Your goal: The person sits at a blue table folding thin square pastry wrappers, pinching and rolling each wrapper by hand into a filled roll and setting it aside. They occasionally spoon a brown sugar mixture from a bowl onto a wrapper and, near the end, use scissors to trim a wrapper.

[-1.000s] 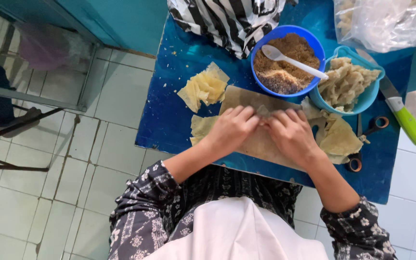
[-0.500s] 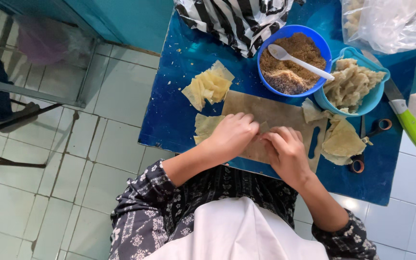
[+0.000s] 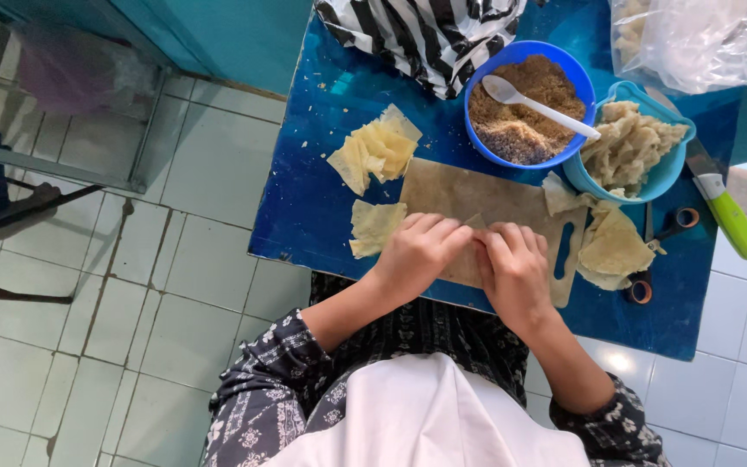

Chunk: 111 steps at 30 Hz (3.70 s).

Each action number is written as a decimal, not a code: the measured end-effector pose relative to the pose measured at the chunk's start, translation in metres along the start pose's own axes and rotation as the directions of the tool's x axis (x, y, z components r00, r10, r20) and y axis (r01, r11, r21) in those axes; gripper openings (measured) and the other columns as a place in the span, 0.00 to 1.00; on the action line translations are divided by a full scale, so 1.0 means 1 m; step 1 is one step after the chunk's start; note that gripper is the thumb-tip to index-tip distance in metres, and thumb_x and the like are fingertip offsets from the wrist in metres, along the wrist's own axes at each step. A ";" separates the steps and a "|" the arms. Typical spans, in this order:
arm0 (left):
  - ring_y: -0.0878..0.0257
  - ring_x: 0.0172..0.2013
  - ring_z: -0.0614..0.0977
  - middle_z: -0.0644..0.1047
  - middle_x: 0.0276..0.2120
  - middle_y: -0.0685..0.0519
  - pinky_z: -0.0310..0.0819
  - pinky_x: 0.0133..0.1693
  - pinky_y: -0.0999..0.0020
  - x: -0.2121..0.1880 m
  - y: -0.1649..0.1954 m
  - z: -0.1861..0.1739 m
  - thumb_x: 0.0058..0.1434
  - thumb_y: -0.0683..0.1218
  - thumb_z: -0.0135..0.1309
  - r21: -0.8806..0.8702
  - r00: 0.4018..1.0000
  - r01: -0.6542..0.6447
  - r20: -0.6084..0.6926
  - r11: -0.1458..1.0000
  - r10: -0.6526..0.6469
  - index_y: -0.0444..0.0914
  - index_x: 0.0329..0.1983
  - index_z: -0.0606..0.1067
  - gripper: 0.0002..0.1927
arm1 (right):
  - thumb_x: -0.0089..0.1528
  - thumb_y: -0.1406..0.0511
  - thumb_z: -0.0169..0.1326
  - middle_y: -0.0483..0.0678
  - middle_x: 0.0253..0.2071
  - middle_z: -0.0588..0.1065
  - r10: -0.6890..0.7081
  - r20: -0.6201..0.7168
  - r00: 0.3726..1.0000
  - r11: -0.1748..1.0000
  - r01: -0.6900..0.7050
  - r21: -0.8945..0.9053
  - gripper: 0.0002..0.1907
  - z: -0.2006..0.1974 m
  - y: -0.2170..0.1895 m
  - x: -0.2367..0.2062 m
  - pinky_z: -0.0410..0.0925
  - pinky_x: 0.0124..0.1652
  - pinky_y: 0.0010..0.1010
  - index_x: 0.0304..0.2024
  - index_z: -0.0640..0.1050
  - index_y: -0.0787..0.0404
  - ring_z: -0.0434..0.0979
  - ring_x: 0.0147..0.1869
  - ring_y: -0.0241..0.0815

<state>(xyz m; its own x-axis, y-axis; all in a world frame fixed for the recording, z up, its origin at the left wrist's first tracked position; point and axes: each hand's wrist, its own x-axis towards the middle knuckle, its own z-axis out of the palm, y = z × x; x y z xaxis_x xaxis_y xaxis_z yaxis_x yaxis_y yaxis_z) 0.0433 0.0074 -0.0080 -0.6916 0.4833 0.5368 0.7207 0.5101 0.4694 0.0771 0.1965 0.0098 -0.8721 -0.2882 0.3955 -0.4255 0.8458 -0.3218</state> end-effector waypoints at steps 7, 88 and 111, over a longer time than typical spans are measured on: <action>0.56 0.61 0.73 0.75 0.58 0.48 0.64 0.62 0.60 -0.012 0.011 0.014 0.61 0.45 0.51 0.417 1.000 -0.008 -0.003 0.909 0.010 0.35 0.58 0.76 0.22 | 0.61 0.69 0.57 0.51 0.52 0.75 0.006 -0.101 0.995 0.960 -0.034 -0.278 0.18 0.014 -0.011 -0.012 0.62 0.56 0.41 0.54 0.80 0.62 0.73 0.57 0.50; 0.66 0.43 0.79 0.77 0.42 0.51 0.75 0.48 0.72 0.006 -0.078 -0.049 0.68 0.40 0.58 -0.872 0.824 0.307 0.043 0.381 -0.565 0.35 0.67 0.72 0.23 | 0.62 0.77 0.51 0.47 0.46 0.78 -0.017 0.518 0.855 0.115 -0.513 0.851 0.16 0.025 0.011 0.155 0.70 0.48 0.23 0.52 0.79 0.68 0.77 0.49 0.33; 0.49 0.50 0.78 0.75 0.51 0.48 0.73 0.50 0.56 -0.016 -0.068 -0.045 0.60 0.44 0.60 0.060 0.905 0.346 -0.284 0.936 -0.317 0.38 0.53 0.77 0.18 | 0.54 0.72 0.60 0.57 0.38 0.75 -0.191 0.135 0.972 0.981 0.188 0.038 0.03 0.095 0.004 0.201 0.70 0.46 0.44 0.30 0.78 0.63 0.75 0.46 0.61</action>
<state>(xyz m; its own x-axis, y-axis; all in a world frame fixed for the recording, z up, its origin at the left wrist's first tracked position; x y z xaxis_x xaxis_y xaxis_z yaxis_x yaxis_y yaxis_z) 0.0076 -0.0671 -0.0171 -0.8408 0.0735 0.5364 0.4323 0.6876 0.5834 -0.1227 0.0990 0.0061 -0.7991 -0.5025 0.3301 -0.5906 0.7589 -0.2745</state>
